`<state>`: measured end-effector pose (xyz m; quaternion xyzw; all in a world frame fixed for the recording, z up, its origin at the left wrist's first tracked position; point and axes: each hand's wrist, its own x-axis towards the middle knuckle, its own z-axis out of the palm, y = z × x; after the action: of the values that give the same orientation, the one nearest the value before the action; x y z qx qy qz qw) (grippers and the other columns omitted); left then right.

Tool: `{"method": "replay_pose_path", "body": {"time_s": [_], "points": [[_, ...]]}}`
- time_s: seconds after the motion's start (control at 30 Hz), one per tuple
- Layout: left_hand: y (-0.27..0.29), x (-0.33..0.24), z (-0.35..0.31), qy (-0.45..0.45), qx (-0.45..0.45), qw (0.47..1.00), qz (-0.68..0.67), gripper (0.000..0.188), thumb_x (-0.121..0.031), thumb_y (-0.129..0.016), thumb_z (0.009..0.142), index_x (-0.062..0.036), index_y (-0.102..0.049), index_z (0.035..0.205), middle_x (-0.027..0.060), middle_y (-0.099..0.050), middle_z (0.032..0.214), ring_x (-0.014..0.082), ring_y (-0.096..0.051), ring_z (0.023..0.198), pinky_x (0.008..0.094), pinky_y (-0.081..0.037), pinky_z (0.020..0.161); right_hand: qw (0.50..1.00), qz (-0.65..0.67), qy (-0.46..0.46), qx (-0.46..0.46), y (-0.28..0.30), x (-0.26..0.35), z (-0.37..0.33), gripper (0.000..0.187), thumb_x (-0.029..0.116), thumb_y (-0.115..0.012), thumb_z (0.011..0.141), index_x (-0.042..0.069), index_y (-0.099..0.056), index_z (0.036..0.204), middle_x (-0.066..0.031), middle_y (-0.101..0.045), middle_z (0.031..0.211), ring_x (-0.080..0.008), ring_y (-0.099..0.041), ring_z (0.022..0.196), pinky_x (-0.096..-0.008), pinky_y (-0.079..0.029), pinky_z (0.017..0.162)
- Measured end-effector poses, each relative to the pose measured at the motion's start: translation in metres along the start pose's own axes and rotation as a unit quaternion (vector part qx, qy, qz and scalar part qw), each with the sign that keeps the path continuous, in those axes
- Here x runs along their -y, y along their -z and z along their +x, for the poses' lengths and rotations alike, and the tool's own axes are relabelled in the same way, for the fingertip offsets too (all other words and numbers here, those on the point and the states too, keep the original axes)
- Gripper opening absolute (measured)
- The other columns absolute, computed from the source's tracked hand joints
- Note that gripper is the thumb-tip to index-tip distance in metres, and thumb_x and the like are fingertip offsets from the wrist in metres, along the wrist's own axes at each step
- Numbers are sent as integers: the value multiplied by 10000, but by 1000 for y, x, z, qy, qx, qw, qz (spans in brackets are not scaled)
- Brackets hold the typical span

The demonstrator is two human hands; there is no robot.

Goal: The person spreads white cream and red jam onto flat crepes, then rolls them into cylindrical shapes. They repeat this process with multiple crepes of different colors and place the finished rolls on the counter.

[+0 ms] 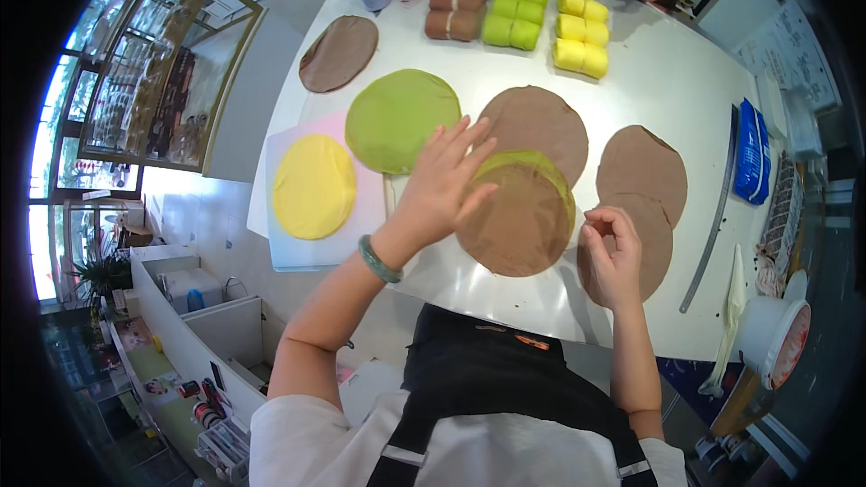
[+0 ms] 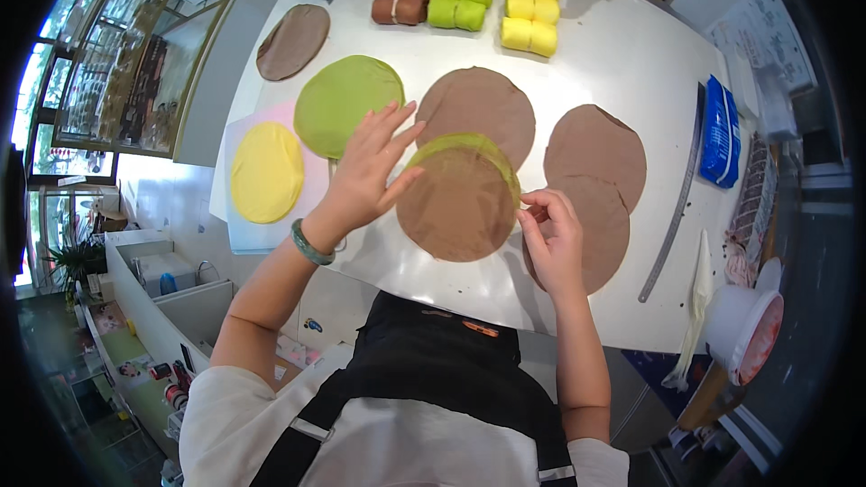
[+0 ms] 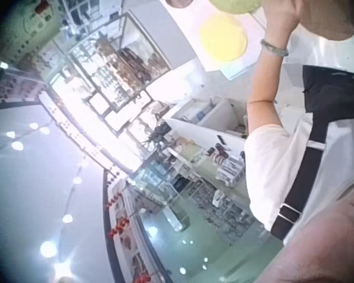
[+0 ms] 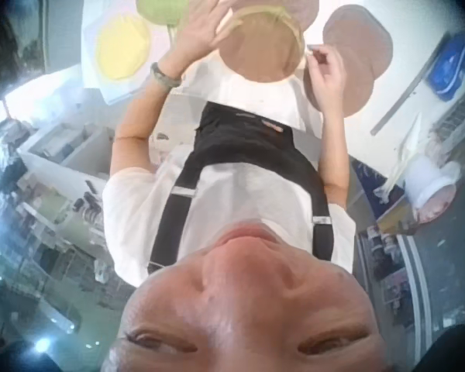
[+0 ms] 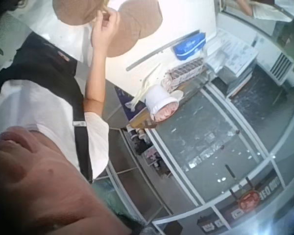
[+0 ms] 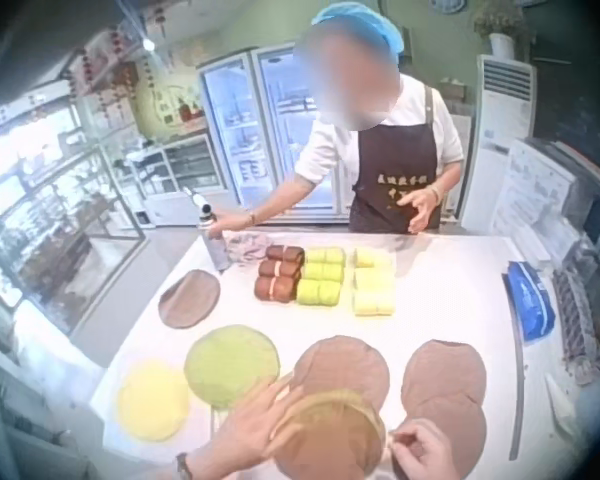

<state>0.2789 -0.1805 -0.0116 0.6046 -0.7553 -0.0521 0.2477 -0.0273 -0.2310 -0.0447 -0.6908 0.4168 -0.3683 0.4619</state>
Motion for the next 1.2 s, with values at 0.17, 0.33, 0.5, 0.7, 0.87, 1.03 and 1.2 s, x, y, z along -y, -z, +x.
{"method": "replay_pose_path", "body": {"time_s": [0.17,0.33,0.5,0.7,0.87,1.03,1.2], "points": [[83,193,-44,135,-53,988,47,127,-91,-719,916,-41,-719,1033,126,-670,1083,348,-625,1054,439,-511,921,986,-55,92,129,-121,57,91,179,74,-740,925,12,-702,1089,-90,-682,1016,-191,-664,870,-317,-526,764],[105,352,-66,161,-52,984,59,174,-53,-750,869,-62,-721,1040,102,-671,1026,332,-626,1020,437,-520,897,967,-73,108,218,-266,65,187,203,127,-742,932,14,-696,1095,-105,-691,1037,-222,-673,872,-343,-543,784],[90,406,-46,82,1,996,-34,227,-58,-800,799,-72,-707,1006,86,-665,1009,327,-626,987,434,-525,885,948,-128,146,253,-390,36,269,226,104,-758,896,27,-713,1103,-108,-697,1022,-235,-678,925,-350,-546,839],[88,438,-39,-5,18,998,-64,167,-67,-794,799,-78,-703,938,57,-648,961,310,-615,937,433,-513,833,904,-230,224,282,-451,27,312,176,125,-798,832,59,-709,968,-97,-689,960,-283,-676,950,-420,-532,861],[83,449,-35,-23,7,996,-90,114,-82,-757,839,-67,-671,913,65,-649,913,318,-612,922,442,-495,815,894,-238,245,288,-460,27,316,156,162,-807,843,77,-708,928,-88,-679,901,-302,-656,891,-438,-515,837],[88,447,-16,51,48,991,-116,112,-83,-735,867,-48,-646,927,98,-668,898,339,-620,876,465,-492,800,914,-239,163,284,-466,33,317,149,210,-768,889,81,-704,930,-86,-679,915,-309,-659,902,-427,-517,813],[103,451,-10,101,73,969,-211,190,-125,-779,861,-25,-652,961,133,-680,895,329,-642,835,448,-512,764,959,-160,64,225,-469,35,326,164,173,-733,948,17,-691,980,-124,-680,894,-272,-642,791,-380,-519,729]]}}
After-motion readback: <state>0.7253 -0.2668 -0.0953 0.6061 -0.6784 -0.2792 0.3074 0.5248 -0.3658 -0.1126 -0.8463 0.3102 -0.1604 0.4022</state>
